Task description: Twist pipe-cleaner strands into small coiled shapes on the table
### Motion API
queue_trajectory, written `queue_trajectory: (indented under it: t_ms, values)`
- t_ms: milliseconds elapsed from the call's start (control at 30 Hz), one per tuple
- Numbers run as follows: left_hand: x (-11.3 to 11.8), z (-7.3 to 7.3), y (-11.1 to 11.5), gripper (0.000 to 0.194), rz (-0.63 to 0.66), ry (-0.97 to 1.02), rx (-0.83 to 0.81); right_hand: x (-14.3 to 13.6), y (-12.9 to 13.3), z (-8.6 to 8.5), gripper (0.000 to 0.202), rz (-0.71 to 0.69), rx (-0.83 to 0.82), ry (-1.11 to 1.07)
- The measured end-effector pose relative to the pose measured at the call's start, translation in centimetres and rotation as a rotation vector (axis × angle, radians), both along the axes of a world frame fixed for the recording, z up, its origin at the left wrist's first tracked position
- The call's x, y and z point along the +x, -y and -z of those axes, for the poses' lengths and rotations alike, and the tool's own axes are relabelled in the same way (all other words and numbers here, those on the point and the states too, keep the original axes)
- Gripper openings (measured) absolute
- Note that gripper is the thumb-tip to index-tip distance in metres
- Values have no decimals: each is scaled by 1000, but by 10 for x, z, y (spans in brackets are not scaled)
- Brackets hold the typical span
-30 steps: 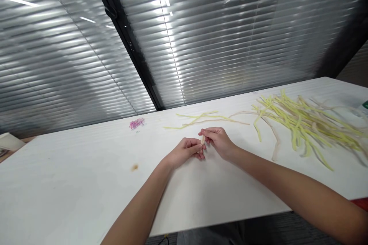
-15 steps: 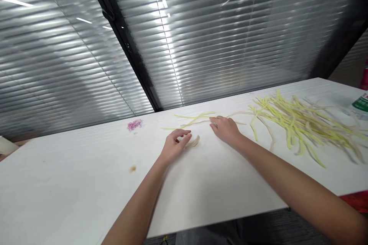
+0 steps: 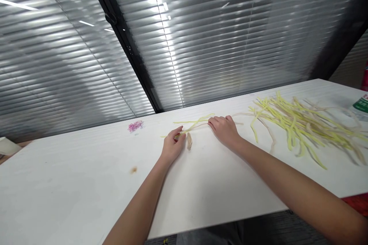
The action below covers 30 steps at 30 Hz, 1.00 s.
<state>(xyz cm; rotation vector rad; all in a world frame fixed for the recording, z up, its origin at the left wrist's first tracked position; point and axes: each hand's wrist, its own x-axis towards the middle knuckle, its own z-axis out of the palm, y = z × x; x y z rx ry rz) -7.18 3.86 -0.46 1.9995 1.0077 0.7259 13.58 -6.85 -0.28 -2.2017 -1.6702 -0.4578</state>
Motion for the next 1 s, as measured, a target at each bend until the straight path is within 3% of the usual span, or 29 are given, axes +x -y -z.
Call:
queue_trajectory:
  t_ms: [233, 433, 533, 733, 800, 1000]
  values:
    - [-1, 2, -3, 43, 24, 104, 12, -2, 3, -5, 21, -101, 462, 243]
    - [1, -5, 3, 40, 30, 261, -140, -6, 3, -7, 8, -197, 670, 267]
    - [4, -13, 11, 43, 79, 308, -253, -8, 4, -6, 6, -241, 676, 204]
    - [5, -19, 17, 48, 144, 446, -486, -12, 5, -2, 23, -221, 429, -160]
    - [3, -21, 16, 51, 137, 460, -573, -12, 4, -1, 27, -231, 418, -275]
    - [1, -31, 19, 42, 150, 494, -760, -17, 10, -2, 24, -479, 519, -539]
